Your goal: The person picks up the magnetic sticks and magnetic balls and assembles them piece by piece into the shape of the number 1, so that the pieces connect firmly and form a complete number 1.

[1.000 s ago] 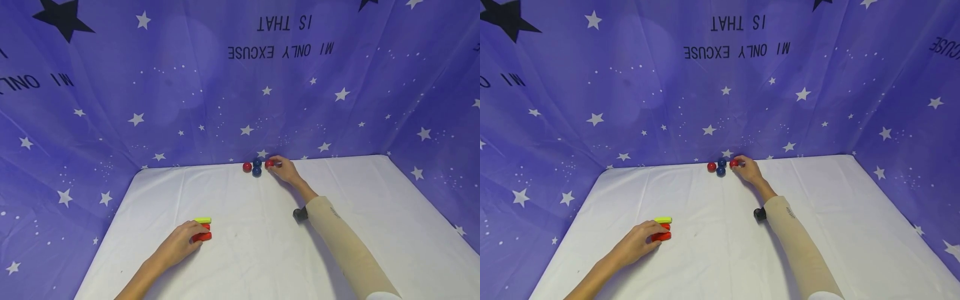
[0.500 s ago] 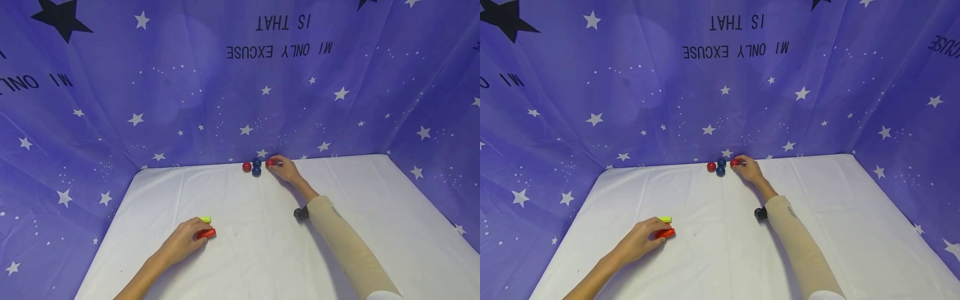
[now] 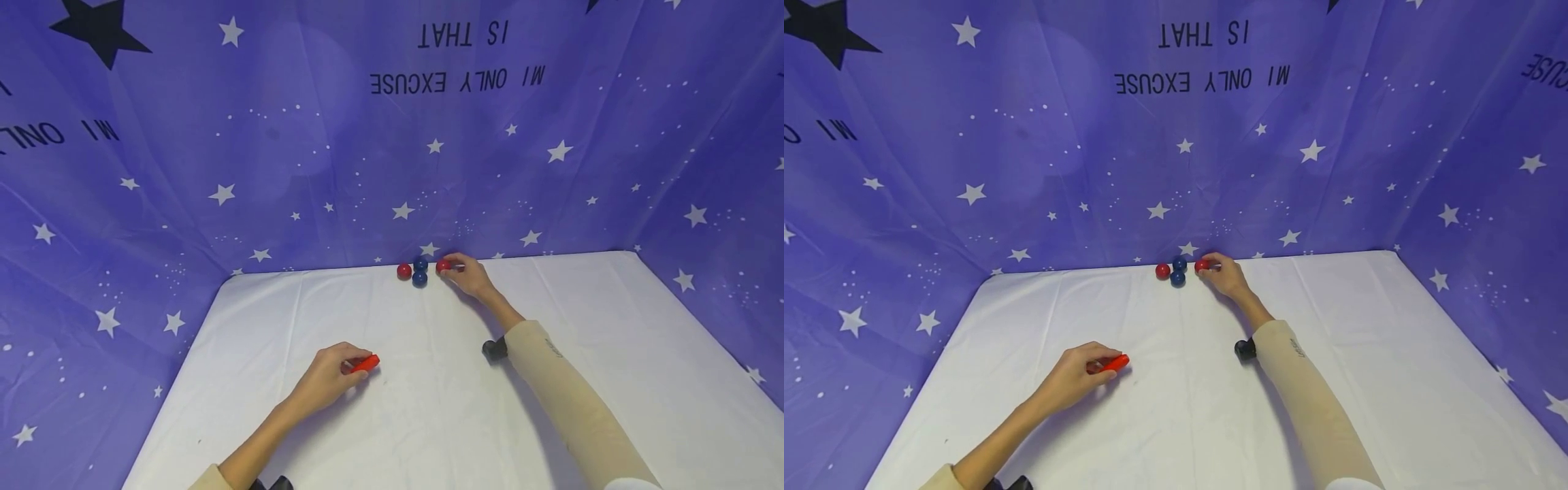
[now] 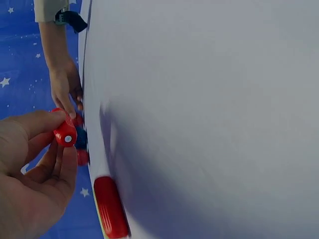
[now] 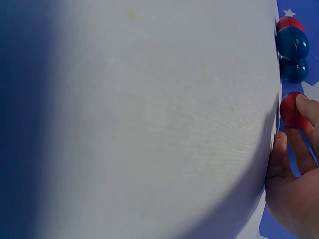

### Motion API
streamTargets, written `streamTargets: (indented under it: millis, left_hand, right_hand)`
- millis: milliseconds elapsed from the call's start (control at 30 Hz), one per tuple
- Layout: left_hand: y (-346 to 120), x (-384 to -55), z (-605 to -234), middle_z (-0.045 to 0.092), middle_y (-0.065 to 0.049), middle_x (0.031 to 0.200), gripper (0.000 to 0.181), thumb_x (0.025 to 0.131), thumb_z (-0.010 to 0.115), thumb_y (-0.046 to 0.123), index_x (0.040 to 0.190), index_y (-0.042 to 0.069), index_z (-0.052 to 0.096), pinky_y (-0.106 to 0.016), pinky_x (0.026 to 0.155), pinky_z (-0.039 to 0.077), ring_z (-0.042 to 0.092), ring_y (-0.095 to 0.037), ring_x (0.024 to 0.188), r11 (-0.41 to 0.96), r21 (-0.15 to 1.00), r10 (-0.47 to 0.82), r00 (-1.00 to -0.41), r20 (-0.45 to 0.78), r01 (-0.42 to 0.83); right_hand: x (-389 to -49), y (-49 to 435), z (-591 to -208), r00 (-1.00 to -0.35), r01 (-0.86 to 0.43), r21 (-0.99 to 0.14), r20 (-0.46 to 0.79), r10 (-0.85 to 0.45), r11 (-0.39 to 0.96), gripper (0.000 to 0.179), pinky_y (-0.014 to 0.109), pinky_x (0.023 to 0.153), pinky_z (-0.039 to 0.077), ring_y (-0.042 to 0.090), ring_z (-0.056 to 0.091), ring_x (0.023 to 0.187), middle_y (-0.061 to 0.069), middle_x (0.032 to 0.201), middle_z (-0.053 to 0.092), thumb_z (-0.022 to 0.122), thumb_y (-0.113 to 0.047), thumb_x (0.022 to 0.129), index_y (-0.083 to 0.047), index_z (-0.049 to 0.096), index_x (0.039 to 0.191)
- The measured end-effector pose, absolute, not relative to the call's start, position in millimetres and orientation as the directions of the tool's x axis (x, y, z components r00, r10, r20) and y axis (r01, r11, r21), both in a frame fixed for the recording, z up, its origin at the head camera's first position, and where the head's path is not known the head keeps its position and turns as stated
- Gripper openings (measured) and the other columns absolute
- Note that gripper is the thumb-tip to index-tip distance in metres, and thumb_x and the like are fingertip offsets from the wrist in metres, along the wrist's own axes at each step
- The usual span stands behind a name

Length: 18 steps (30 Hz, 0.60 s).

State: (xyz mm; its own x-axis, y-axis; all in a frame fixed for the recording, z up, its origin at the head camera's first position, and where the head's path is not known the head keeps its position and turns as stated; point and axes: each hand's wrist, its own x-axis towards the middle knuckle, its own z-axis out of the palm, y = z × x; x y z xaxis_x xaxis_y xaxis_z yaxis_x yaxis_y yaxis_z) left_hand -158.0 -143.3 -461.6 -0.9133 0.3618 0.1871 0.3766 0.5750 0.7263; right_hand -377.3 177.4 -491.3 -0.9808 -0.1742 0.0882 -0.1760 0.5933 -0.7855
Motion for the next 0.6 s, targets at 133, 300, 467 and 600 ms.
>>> streamTargets:
  millis: [133,300,467,600]
  left_hand:
    - [-131.0,-163.6,-463.7,0.071,-0.001,0.100,0.030,0.081,0.080,-0.002,0.110,0.002,0.074,-0.029,0.076,0.058,0.067,-0.016,0.088,0.543,0.753,0.350,-0.916,0.198,0.371]
    - [-117.7,-169.8,-465.8,0.071,-0.003,0.105,0.030,0.085,0.079,0.006,0.114,0.004,0.074,-0.029,0.078,0.056,0.066,-0.018,0.092,0.532,0.781,0.340,-0.927,0.157,0.327]
    - [-105.4,-175.5,-466.6,0.071,-0.003,0.105,0.032,0.088,0.078,0.014,0.118,0.005,0.072,-0.030,0.078,0.053,0.065,-0.019,0.094,0.501,0.837,0.314,-0.947,0.064,0.222]
    - [-95.4,-182.1,-468.4,0.072,-0.003,0.103,0.035,0.088,0.077,0.014,0.121,0.003,0.071,-0.031,0.078,0.053,0.065,-0.017,0.093,0.445,0.886,0.293,-0.956,-0.008,0.129]
  right_hand:
    - [-374.8,178.5,-489.5,-0.979,-0.185,-0.785,0.093,-0.182,0.591,0.043,0.047,0.101,0.047,0.040,0.060,0.116,0.023,0.134,0.057,0.070,-0.016,0.094,0.000,0.059,0.133]
    - [-372.2,180.4,-488.3,-0.979,-0.183,-0.784,0.088,-0.186,0.594,0.042,0.048,0.101,0.047,0.041,0.060,0.116,0.023,0.133,0.058,0.070,-0.016,0.095,-0.001,0.059,0.133]
    - [-374.0,182.1,-490.8,-0.979,-0.176,-0.793,0.077,-0.190,0.583,0.042,0.048,0.101,0.047,0.041,0.060,0.117,0.022,0.131,0.059,0.070,-0.017,0.095,-0.002,0.059,0.132]
    - [-373.9,184.1,-491.6,-0.974,-0.200,-0.805,0.100,-0.205,0.559,0.041,0.048,0.100,0.048,0.041,0.061,0.114,0.023,0.128,0.061,0.071,-0.017,0.094,-0.002,0.060,0.131]
